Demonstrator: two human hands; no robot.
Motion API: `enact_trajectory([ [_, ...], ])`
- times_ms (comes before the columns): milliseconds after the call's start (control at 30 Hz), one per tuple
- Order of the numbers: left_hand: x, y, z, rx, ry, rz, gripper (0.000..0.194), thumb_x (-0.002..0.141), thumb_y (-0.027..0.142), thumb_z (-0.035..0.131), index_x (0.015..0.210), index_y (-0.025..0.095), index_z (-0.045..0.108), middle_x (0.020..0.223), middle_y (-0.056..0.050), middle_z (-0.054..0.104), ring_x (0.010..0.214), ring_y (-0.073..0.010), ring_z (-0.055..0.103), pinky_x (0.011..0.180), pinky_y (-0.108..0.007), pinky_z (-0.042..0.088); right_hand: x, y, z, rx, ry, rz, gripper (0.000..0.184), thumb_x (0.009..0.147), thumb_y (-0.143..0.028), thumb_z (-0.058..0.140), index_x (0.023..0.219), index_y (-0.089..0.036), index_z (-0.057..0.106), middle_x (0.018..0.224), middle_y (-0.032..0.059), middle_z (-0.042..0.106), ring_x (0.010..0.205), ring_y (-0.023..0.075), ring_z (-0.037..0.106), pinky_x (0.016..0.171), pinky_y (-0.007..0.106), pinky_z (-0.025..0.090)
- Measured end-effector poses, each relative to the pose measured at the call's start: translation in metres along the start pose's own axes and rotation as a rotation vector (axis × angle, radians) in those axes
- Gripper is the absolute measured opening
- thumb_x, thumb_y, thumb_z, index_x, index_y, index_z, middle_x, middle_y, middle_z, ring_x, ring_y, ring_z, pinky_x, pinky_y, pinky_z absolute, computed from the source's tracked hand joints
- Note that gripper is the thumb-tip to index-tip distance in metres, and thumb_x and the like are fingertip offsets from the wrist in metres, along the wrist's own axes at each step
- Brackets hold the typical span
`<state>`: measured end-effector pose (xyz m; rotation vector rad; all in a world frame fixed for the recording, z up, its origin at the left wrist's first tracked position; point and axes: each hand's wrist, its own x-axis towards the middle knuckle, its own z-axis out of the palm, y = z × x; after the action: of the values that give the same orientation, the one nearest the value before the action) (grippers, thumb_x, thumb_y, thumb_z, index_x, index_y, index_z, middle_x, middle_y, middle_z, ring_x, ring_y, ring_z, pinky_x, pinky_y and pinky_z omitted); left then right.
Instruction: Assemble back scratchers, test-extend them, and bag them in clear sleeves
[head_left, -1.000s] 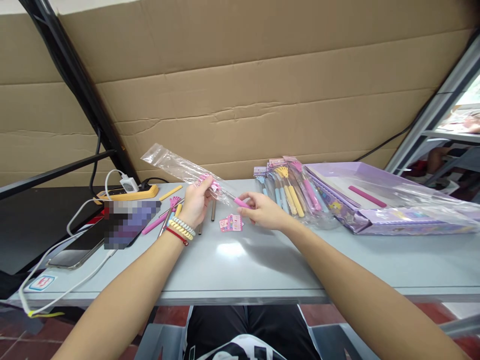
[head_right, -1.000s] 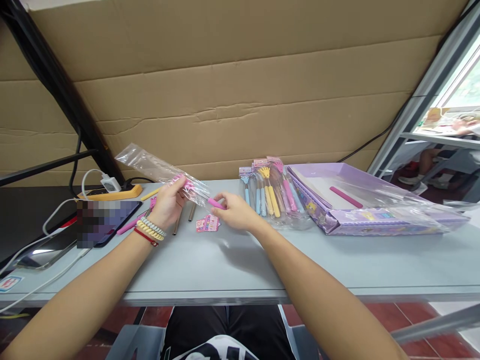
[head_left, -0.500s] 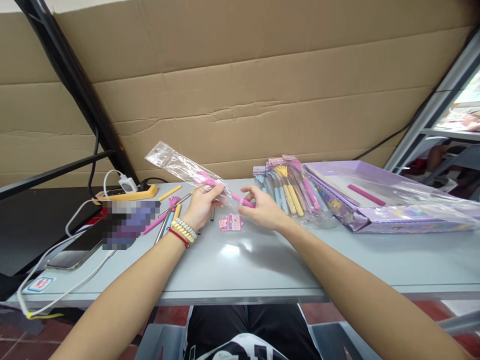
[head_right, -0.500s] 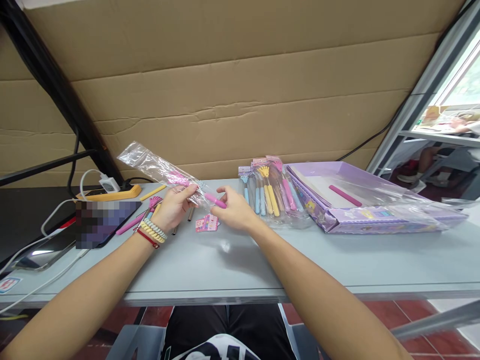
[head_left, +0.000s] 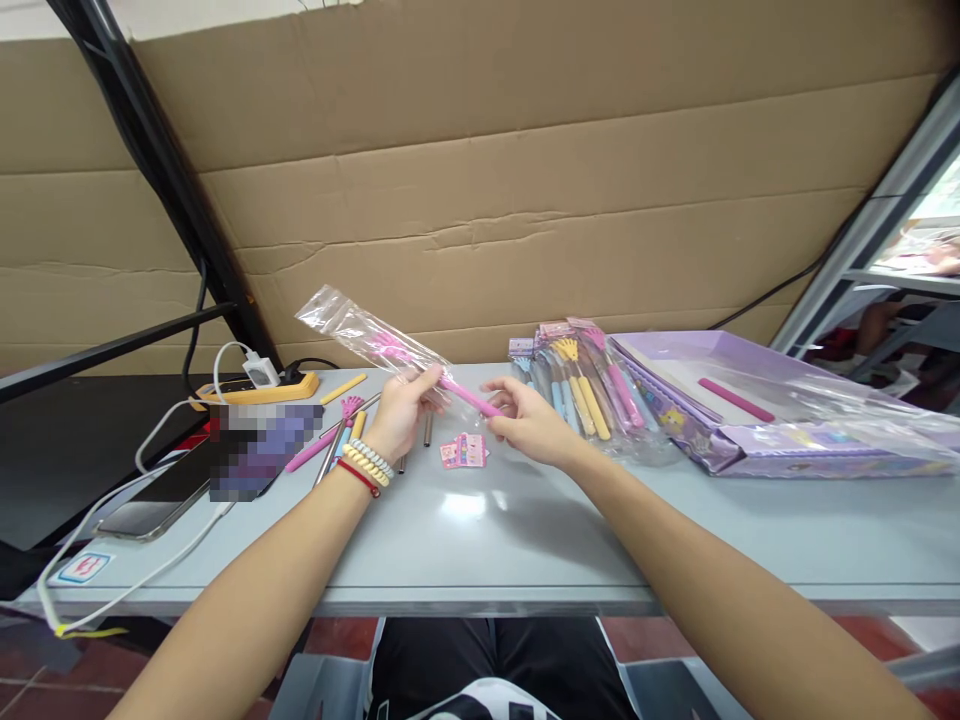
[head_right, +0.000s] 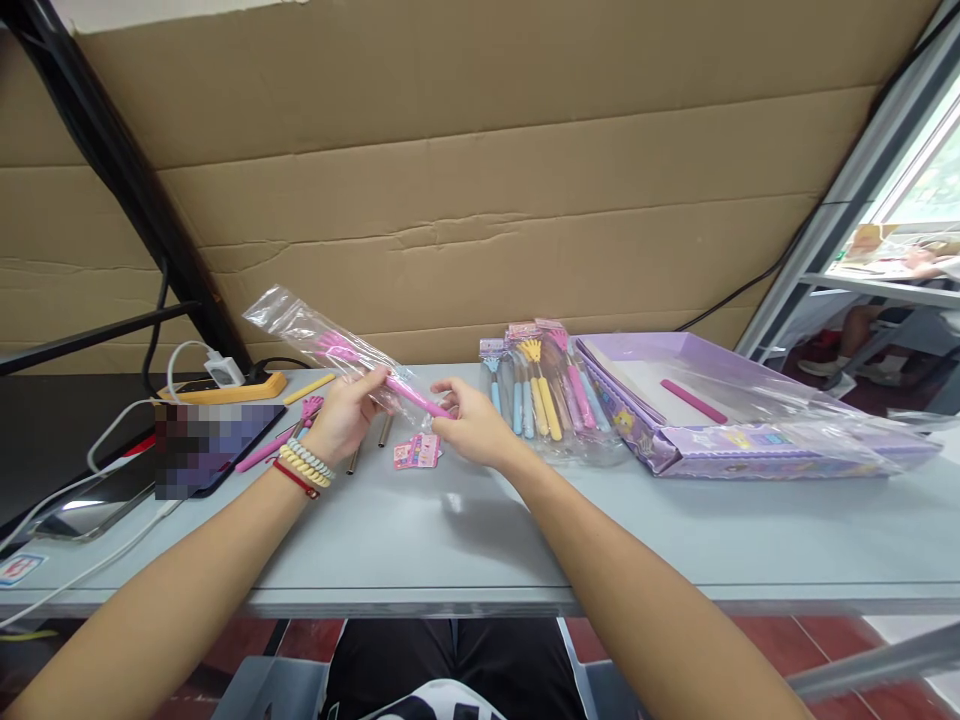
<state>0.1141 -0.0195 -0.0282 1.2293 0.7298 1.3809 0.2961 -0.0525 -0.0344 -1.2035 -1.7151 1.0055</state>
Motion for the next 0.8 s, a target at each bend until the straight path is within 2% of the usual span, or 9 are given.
enact_trajectory([
  [133,0.004,0.005,-0.006,-0.157,0.123,0.082,0.029,0.064,0.039,0.077,0.069,0.015,0.062,0.063,0.002,0.059,0.055,-0.0096,0.054,0.052,-0.022,0.043,-0.003,-0.008,-0.004,0.196,-0.135,0.005,0.037,0.072,-0.026,0.063,0.105,-0.016,0.052,0.068,-0.0016,0.055,0.052,0.0085,0.050,0.042,0.020,0.033],
  [233,0.006,0.005,-0.009,-0.191,0.166,0.064,0.030,0.061,0.039,0.079,0.068,0.015,0.062,0.063,0.002,0.059,0.057,-0.0094,0.055,0.053,-0.022,0.043,-0.006,-0.012,-0.007,0.286,-0.225,-0.044,0.037,0.072,-0.031,0.067,0.104,-0.014,0.057,0.071,0.0005,0.059,0.055,0.0090,0.053,0.040,0.020,0.034],
  [400,0.006,0.003,-0.008,-0.198,0.149,0.048,0.032,0.059,0.039,0.081,0.067,0.014,0.063,0.063,0.002,0.059,0.059,-0.0094,0.055,0.058,-0.023,0.045,-0.006,-0.008,-0.008,0.299,-0.285,-0.084,0.038,0.072,-0.035,0.070,0.101,-0.013,0.062,0.076,0.0042,0.066,0.053,0.0089,0.056,0.040,0.020,0.035],
  [467,0.006,0.003,-0.008,-0.201,0.141,0.042,0.032,0.060,0.039,0.081,0.068,0.013,0.063,0.064,0.002,0.058,0.060,-0.0093,0.054,0.059,-0.023,0.046,-0.004,-0.004,-0.007,0.277,-0.273,-0.102,0.037,0.070,-0.036,0.072,0.098,-0.013,0.063,0.069,0.0022,0.064,0.051,0.0089,0.055,0.041,0.021,0.036],
  [567,0.005,0.004,-0.006,-0.225,0.133,0.033,0.030,0.062,0.037,0.080,0.068,0.013,0.063,0.063,0.002,0.057,0.058,-0.0084,0.054,0.058,-0.022,0.046,-0.002,0.000,-0.004,0.258,-0.185,-0.145,0.041,0.066,-0.037,0.076,0.097,-0.014,0.062,0.063,-0.0005,0.062,0.051,0.0094,0.055,0.047,0.023,0.042],
  [667,0.004,0.005,-0.005,-0.232,0.095,0.008,0.029,0.064,0.036,0.080,0.068,0.013,0.062,0.061,0.002,0.058,0.056,-0.0077,0.054,0.056,-0.021,0.045,-0.002,0.002,-0.003,0.214,-0.071,-0.204,0.050,0.061,-0.039,0.079,0.101,-0.015,0.059,0.066,-0.0002,0.063,0.056,0.0109,0.056,0.054,0.026,0.046],
  [800,0.001,0.004,-0.001,-0.196,0.011,-0.027,0.032,0.065,0.039,0.079,0.068,0.013,0.060,0.063,0.000,0.061,0.059,-0.0107,0.057,0.058,-0.023,0.047,-0.003,0.001,-0.003,0.114,0.012,-0.242,0.055,0.063,-0.043,0.078,0.106,-0.016,0.057,0.071,0.0010,0.063,0.060,0.0125,0.056,0.058,0.028,0.046],
])
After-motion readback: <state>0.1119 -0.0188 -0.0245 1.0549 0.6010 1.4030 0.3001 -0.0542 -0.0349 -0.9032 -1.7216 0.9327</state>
